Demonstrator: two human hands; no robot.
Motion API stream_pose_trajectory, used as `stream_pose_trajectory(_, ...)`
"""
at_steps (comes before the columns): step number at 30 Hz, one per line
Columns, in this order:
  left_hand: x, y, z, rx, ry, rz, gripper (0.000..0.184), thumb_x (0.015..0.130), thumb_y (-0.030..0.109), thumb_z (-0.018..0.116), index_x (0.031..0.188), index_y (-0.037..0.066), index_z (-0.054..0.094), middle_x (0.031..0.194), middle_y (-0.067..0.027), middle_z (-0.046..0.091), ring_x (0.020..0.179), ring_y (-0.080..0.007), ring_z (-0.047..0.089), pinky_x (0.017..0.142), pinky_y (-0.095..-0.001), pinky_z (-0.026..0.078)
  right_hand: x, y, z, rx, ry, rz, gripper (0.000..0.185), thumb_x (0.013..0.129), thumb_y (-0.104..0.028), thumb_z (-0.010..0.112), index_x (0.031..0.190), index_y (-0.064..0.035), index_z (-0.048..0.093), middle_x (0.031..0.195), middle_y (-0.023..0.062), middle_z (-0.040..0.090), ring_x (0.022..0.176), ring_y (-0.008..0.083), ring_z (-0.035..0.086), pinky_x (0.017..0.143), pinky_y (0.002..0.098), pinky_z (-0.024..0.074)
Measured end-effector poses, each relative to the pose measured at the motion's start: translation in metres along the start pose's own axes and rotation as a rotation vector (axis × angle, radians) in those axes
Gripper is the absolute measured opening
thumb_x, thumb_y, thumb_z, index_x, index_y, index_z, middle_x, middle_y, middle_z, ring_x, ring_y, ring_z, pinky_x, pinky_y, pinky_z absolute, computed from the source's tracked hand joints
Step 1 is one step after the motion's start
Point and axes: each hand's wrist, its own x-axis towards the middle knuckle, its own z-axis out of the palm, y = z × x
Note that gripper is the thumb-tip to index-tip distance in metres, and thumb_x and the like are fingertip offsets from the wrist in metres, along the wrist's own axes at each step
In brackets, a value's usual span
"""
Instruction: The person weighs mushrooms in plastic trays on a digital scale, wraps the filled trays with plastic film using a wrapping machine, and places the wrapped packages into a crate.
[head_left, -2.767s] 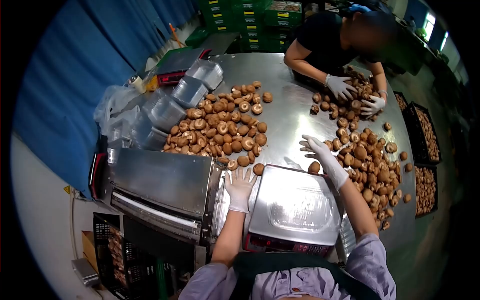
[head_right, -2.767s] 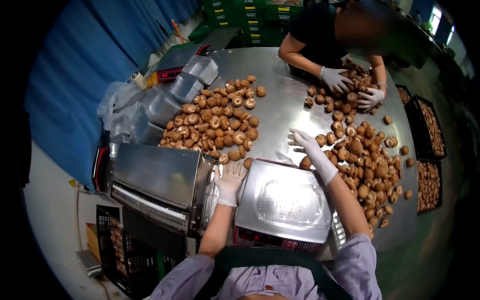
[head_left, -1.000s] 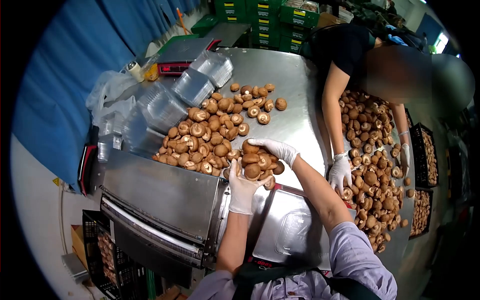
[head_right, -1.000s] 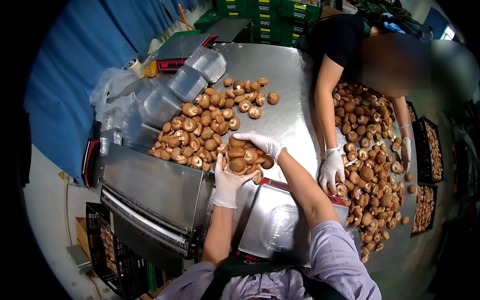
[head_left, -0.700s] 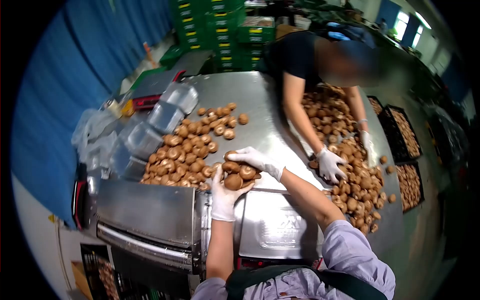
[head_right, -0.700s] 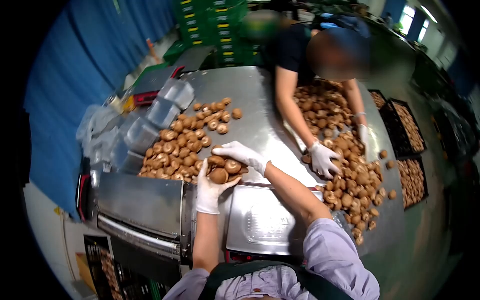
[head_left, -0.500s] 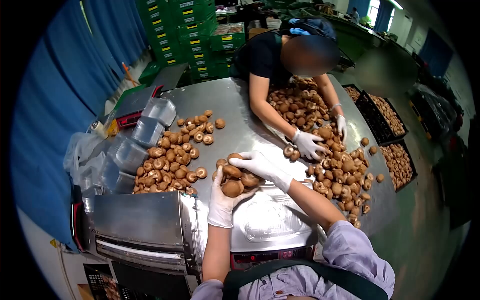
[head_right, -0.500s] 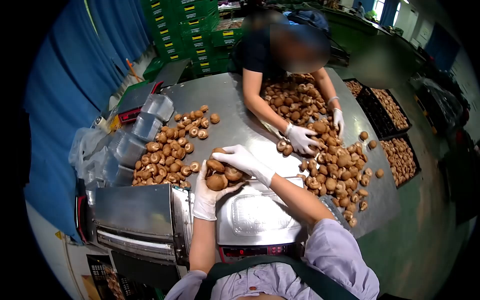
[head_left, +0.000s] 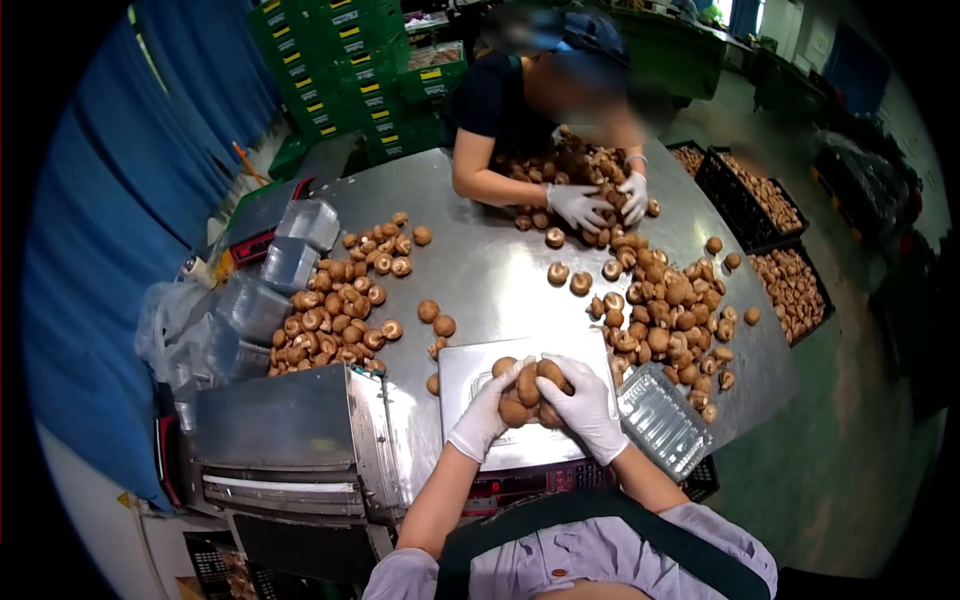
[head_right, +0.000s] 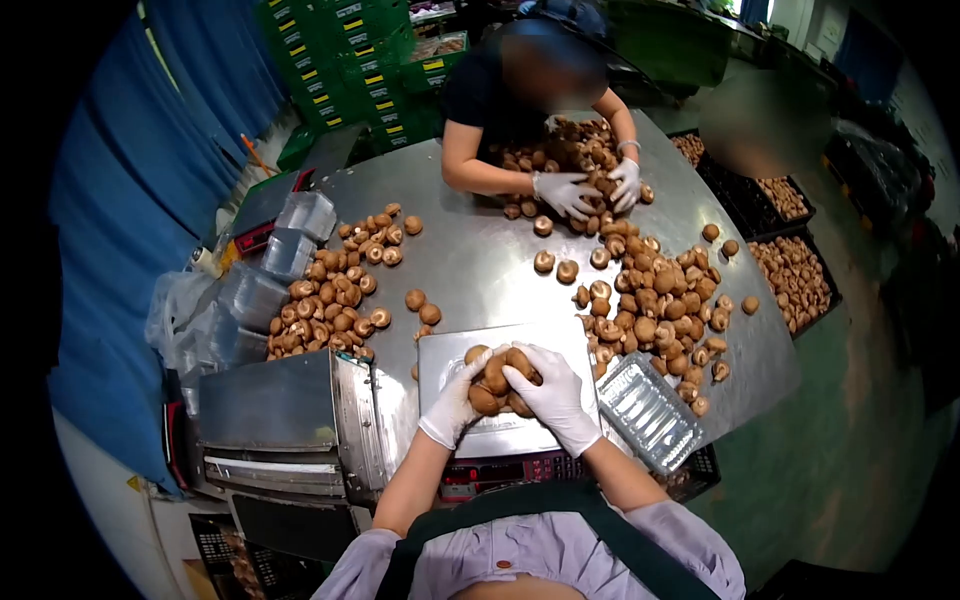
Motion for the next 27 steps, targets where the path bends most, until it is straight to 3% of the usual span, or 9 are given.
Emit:
stream_pose_trajectory(3,-0.013,0.009,0.014,0.225,0.086,0.087,0.036,0.083,0.026,0.068,0.104,-0.001,0.059,0.091,-0.0142,0.063,0.072,-0.0248,0.065,0.065,-0.0416,0.059,-0.003,0.000,-0.002,-0.083,-0.022,-0.101,0.040,0.078,-0.033,0.067,0.112,-0.0130,0.064,0.105,0.0092,0.065,0.095,0.0254,0.060,0.083,0.0341,0.0490)
stream_pose_trajectory(4,-0.014,0.009,0.016,0.264,0.089,0.118,0.037,0.082,0.028,0.069,0.101,-0.002,0.060,0.090,-0.0143,0.063,0.071,-0.0244,0.065,0.061,-0.0420,0.058,-0.002,-0.003,-0.003,-0.085,-0.019,-0.088,0.040,0.078,-0.033,0.067,0.112,-0.0130,0.064,0.105,0.0092,0.065,0.095,0.0254,0.060,0.083,0.0341,0.0490)
stream_pose_trajectory(9,-0.005,0.014,0.001,0.734,0.229,0.390,0.039,0.081,0.029,0.070,0.099,-0.004,0.062,0.089,-0.0055,0.063,0.081,-0.0128,0.060,0.072,-0.0204,0.047,0.002,-0.001,0.003,-0.153,-0.035,-0.100,0.041,0.077,-0.039,0.067,0.109,-0.0144,0.065,0.105,0.0112,0.064,0.094,0.0274,0.061,0.081,0.0354,0.0502)
stream_pose_trajectory(12,0.000,0.012,-0.008,1.212,0.493,0.433,0.044,0.077,0.023,0.073,0.111,-0.002,0.060,0.100,-0.0139,0.065,0.089,-0.0212,0.063,0.078,-0.0298,0.049,0.000,-0.004,0.006,-0.231,-0.064,-0.135,0.042,0.076,-0.041,0.067,0.107,-0.0130,0.066,0.106,0.0124,0.064,0.095,0.0283,0.061,0.081,0.0363,0.0506)
stream_pose_trajectory(13,-0.001,0.009,-0.007,1.209,0.494,0.429,0.044,0.077,0.023,0.073,0.111,-0.002,0.060,0.100,-0.0139,0.065,0.089,-0.0212,0.063,0.078,-0.0298,0.049,0.000,-0.004,0.008,-0.265,-0.059,-0.151,0.042,0.076,-0.041,0.067,0.106,-0.0126,0.066,0.105,0.0131,0.064,0.095,0.0288,0.061,0.081,0.0363,0.0506)
stream_pose_trajectory(15,-0.005,0.004,-0.005,1.343,0.429,0.995,0.047,0.076,0.013,0.073,0.116,-0.005,0.055,0.109,-0.0139,0.061,0.097,-0.0181,0.060,0.086,-0.0281,0.047,0.001,-0.005,0.010,-0.303,-0.062,-0.160,0.041,0.076,-0.041,0.067,0.104,-0.0119,0.067,0.105,0.0147,0.064,0.095,0.0298,0.061,0.080,0.0360,0.0508)
stream_pose_trajectory(22,-0.020,0.008,-0.016,1.199,0.294,1.066,0.061,0.073,0.005,0.071,0.128,-0.003,0.043,0.122,-0.0154,0.053,0.114,-0.0216,0.051,0.099,-0.0314,0.040,0.008,0.011,0.001,-0.055,-0.148,-0.201,0.036,0.080,-0.032,0.065,0.107,-0.0090,0.066,0.105,0.0160,0.064,0.094,0.0278,0.061,0.082,0.0340,0.0495)
stream_pose_trajectory(24,-0.021,0.008,-0.018,1.115,0.166,1.059,0.063,0.072,0.005,0.071,0.129,-0.002,0.043,0.123,-0.0145,0.052,0.115,-0.0222,0.050,0.099,-0.0326,0.039,0.007,0.015,-0.007,0.292,-0.151,0.097,0.032,0.082,-0.023,0.062,0.110,-0.0068,0.064,0.104,0.0149,0.065,0.093,0.0228,0.062,0.084,0.0310,0.0479)
stream_pose_trajectory(27,-0.024,0.013,-0.024,1.266,0.169,1.061,0.054,0.070,0.008,0.071,0.120,0.001,0.052,0.119,-0.0121,0.055,0.111,-0.0228,0.053,0.095,-0.0324,0.042,0.013,0.024,-0.014,0.469,-0.091,0.256,0.030,0.085,-0.016,0.058,0.113,-0.0036,0.062,0.104,0.0127,0.064,0.095,0.0187,0.061,0.086,0.0287,0.0457)
